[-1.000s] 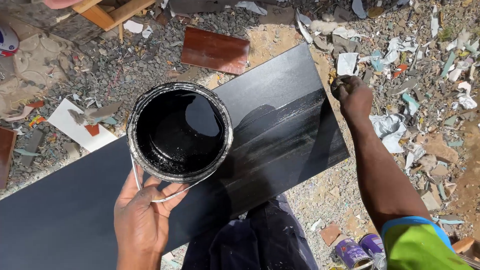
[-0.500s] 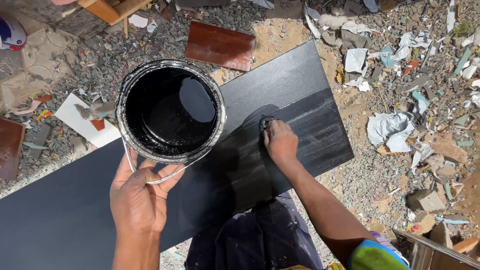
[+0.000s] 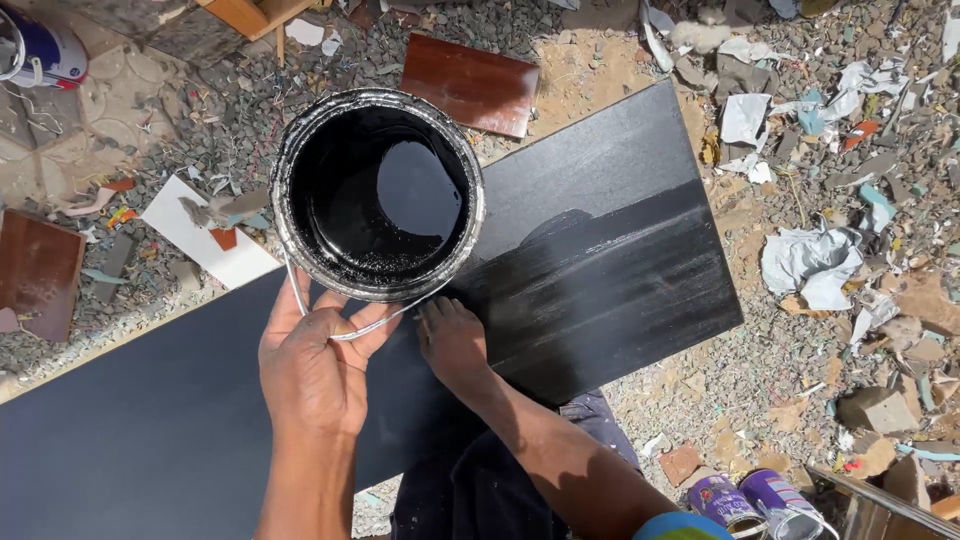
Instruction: Applying black paint to a wooden board using a sponge dipped in a paint can.
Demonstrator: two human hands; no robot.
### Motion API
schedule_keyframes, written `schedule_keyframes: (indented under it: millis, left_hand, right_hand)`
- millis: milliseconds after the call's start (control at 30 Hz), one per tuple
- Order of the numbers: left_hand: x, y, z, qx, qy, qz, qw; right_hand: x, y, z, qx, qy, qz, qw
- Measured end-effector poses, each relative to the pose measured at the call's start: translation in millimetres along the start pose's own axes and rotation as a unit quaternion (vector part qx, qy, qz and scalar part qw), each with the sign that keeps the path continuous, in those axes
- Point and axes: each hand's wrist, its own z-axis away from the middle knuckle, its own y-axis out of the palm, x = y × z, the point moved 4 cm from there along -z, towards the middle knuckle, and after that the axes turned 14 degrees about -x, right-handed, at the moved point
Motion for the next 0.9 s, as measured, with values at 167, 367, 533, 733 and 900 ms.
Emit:
schedule_keyframes:
  millis: [167,367,533,733,900]
  left_hand:
    - [-10.3,13.2,2.2,0.027,0.011,-0.034,0.999]
    - [-12.8,12.3,-10.9,0.066,0.023,-0.009,0.998]
    - [-11.6,23.9,-7.1,0.061,0.032,-0.013,0.998]
    - [-18.4,26.9,-3.1,0.025,0.01,-0.03,0.999]
    - [-26.9,24.3,-6.3,0.022,0.007,-0.014,1.0]
  right_hand:
    - [-239.1,-86.3,-70.1,-0.016,0.106,0.136,0.985]
    - [-283.3,-159.2,-128.9,-0.083,0.389,0.059,0.916]
    - [-77.5,3.6,-45.5,0.104,0.288,0.021,0.952]
    - [-178.1,-44.4,-89.3,0.021,-0.003,0.098,0.995]
    - [-361.8,-191.6,-189.0,0.012,0.385,0.106,0.917]
